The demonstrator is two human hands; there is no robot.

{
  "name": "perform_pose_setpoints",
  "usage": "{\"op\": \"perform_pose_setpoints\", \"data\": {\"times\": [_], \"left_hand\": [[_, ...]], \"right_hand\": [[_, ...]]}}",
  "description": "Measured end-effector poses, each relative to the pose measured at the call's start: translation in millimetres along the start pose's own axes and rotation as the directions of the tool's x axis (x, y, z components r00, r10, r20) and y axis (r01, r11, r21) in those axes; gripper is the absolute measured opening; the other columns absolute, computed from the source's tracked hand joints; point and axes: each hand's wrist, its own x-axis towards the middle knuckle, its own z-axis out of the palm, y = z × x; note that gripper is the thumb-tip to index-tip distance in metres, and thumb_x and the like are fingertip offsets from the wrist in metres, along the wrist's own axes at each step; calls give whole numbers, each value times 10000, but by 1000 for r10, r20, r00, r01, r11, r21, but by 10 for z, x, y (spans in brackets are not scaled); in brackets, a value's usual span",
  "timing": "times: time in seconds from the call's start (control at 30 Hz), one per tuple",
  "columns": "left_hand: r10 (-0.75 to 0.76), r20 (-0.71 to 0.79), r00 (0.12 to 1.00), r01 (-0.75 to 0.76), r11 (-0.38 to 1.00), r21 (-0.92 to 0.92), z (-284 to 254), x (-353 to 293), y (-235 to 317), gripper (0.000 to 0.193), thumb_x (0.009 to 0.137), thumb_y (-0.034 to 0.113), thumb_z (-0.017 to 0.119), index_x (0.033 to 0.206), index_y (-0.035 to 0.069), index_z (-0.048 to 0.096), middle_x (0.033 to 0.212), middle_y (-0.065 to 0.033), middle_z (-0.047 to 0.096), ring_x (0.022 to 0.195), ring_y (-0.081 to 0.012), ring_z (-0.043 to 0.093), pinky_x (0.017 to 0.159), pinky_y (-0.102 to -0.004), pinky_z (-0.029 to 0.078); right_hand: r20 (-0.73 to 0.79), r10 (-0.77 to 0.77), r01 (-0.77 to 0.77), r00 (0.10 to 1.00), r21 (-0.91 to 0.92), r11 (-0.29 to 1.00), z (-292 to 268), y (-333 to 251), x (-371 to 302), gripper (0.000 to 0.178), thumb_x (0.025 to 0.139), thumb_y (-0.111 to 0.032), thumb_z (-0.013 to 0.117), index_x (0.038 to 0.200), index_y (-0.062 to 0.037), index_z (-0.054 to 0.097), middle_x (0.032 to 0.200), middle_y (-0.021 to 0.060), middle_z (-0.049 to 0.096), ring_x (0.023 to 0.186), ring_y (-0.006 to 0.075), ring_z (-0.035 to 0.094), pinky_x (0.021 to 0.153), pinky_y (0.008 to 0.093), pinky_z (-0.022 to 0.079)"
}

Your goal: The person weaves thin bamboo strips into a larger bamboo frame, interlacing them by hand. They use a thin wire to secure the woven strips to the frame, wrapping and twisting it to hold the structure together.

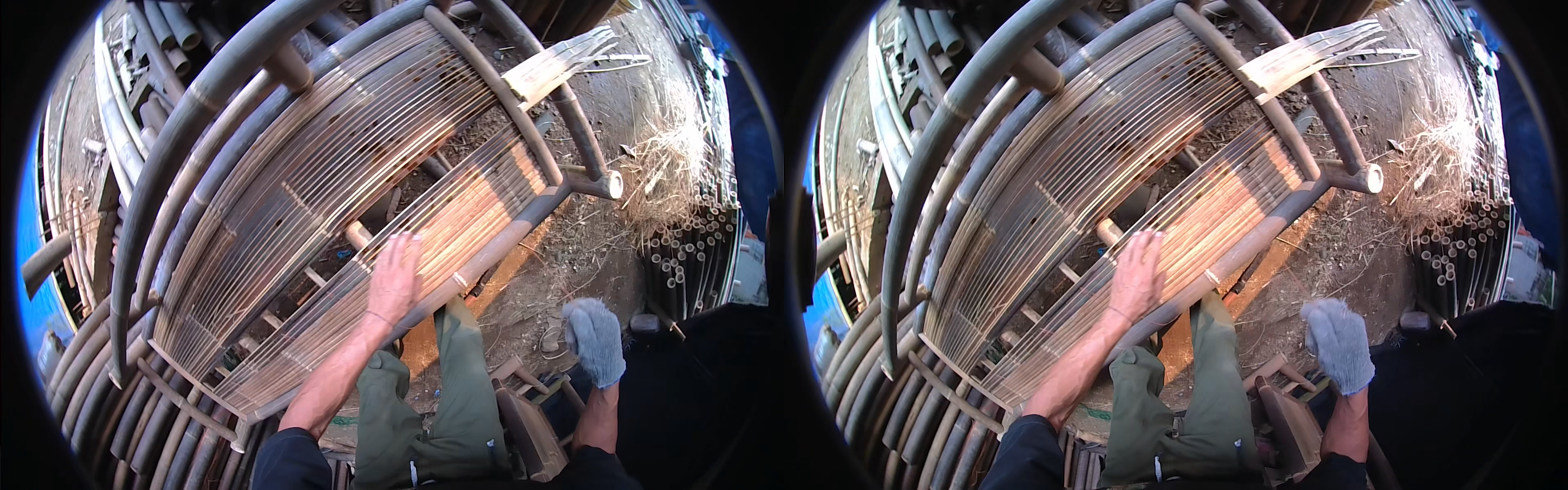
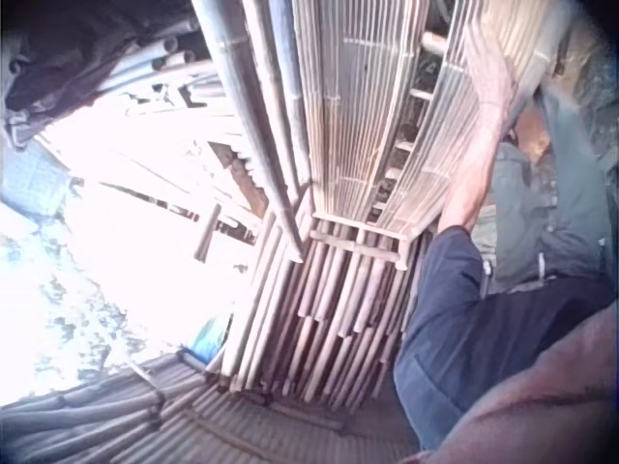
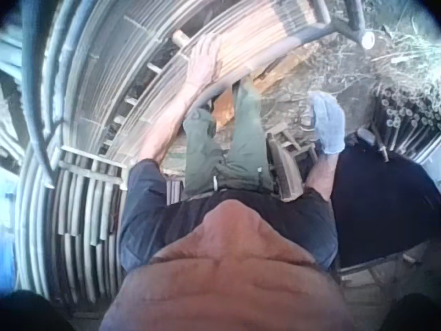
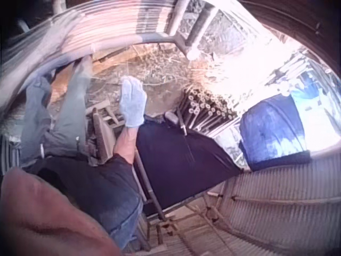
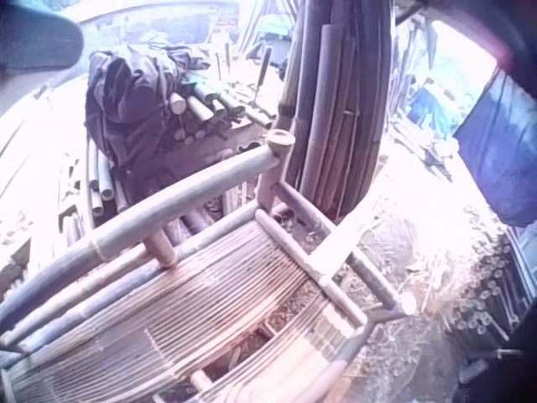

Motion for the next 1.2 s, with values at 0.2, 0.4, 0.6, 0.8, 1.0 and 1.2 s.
{"op": "perform_pose_setpoints", "data": {"times": [0.2,0.4,0.6,0.8,1.0,1.2], "left_hand": [[188,11,982,-173,921,-348,105,1415,1121,424,930,210,645,1312,56,545,1078,-135,623,995,-230,615,913,-408,519],[-491,-189,850,394,832,-391,487,1684,137,232,979,101,490,1145,11,626,1041,-197,595,829,-367,631,770,-474,543],[-531,164,831,556,791,-254,911,1824,-561,266,789,52,551,1029,-33,628,880,-285,649,908,-450,627,817,-489,507],[-499,180,848,512,680,-526,1156,2216,-579,383,819,38,468,1161,-116,546,1124,-420,575,1115,-535,543,978,-524,421],[-561,250,789,585,563,-584,1047,2363,-361,323,861,180,632,1020,-100,652,1037,-331,660,1049,-439,637,915,-442,473],[-721,144,678,668,523,-529,1020,2238,-264,243,877,228,687,971,9,736,854,-213,715,821,-340,692,782,-398,511]], "right_hand": [[-153,17,21,988,245,969,-573,412,56,100,848,-115,652,931,-62,668,842,83,684,742,315,662,680,412,514],[-352,467,-356,811,337,872,222,1892,1089,125,913,-75,623,1005,-15,683,968,106,685,902,287,660,800,374,520],[-315,34,-126,949,-275,953,1714,1843,2912,158,901,-216,575,810,-148,685,819,64,641,819,260,639,740,413,490],[298,-11,28,954,-51,998,2557,1178,3471,205,880,-158,559,960,-89,735,1077,155,713,927,331,710,794,458,570],[533,-96,65,840,78,995,2677,1297,3580,303,914,-198,534,1103,-97,748,1133,165,716,1047,344,696,863,450,562],[363,-71,36,929,102,994,2472,1262,3490,253,894,-203,563,1026,-50,714,1085,191,700,999,361,684,841,463,554]]}}
